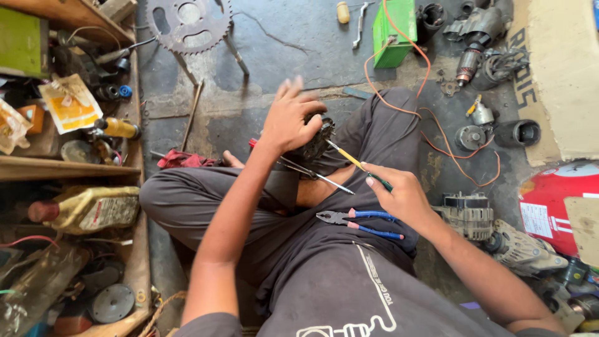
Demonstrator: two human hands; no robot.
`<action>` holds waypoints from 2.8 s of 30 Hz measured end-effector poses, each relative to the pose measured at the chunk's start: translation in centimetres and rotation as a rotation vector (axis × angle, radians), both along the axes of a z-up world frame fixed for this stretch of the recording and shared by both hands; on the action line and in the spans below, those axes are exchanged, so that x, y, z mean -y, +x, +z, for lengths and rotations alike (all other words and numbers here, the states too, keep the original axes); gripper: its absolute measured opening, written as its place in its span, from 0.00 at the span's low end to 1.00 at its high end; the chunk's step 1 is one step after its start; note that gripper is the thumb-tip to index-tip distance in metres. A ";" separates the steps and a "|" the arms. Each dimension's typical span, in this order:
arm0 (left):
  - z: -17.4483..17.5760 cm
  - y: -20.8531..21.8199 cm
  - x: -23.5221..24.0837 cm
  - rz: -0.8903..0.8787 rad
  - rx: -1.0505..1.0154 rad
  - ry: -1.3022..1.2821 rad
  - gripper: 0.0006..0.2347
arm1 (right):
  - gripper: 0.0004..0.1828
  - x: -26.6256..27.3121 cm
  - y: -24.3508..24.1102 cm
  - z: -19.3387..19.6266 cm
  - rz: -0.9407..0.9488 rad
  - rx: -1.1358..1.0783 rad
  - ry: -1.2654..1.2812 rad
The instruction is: The person sits on the floor and uses a screwdriver and wrench to loosen and remove screws from an alternator. They then use pliers to strip and twist wires connected to the alternator.
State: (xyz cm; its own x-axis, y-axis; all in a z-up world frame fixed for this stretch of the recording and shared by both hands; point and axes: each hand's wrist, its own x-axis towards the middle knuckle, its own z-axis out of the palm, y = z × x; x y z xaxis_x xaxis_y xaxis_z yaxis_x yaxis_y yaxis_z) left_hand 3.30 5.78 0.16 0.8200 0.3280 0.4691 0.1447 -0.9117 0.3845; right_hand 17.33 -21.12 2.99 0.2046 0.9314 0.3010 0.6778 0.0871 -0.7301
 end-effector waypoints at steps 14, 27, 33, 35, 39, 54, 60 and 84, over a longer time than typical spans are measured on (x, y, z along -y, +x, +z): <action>-0.2 0.0 -0.1 -0.029 -0.029 -0.221 0.14 | 0.17 0.4 1.9 -6.0 -0.234 -1.140 -0.544; 0.3 0.0 0.1 -0.034 -0.038 -0.244 0.12 | 0.21 0.6 0.3 -0.4 -0.106 0.609 -0.058; 0.0 0.0 -0.2 -0.051 -0.031 -0.226 0.13 | 0.23 -0.1 1.0 -1.4 -0.008 0.712 -0.109; -0.2 0.1 -0.1 -0.063 -0.028 -0.227 0.13 | 0.21 0.0 1.1 -1.5 -0.023 0.681 -0.119; 0.0 0.1 -0.7 -0.039 -0.016 -0.203 0.14 | 0.13 -1.0 0.6 -1.4 -0.115 0.453 -0.125; -0.9 0.0 -1.3 -0.027 -0.015 -0.200 0.14 | 0.09 -2.1 2.4 -2.6 -0.195 0.126 -0.367; -1.1 0.0 -1.5 -0.042 0.014 -0.200 0.14 | 0.12 -2.7 3.8 -4.2 -0.146 -0.792 -0.540; 2.8 2.9 -7.4 -0.573 -0.787 -0.066 0.48 | 0.19 -3.1 4.1 -1.3 -0.141 0.601 -0.285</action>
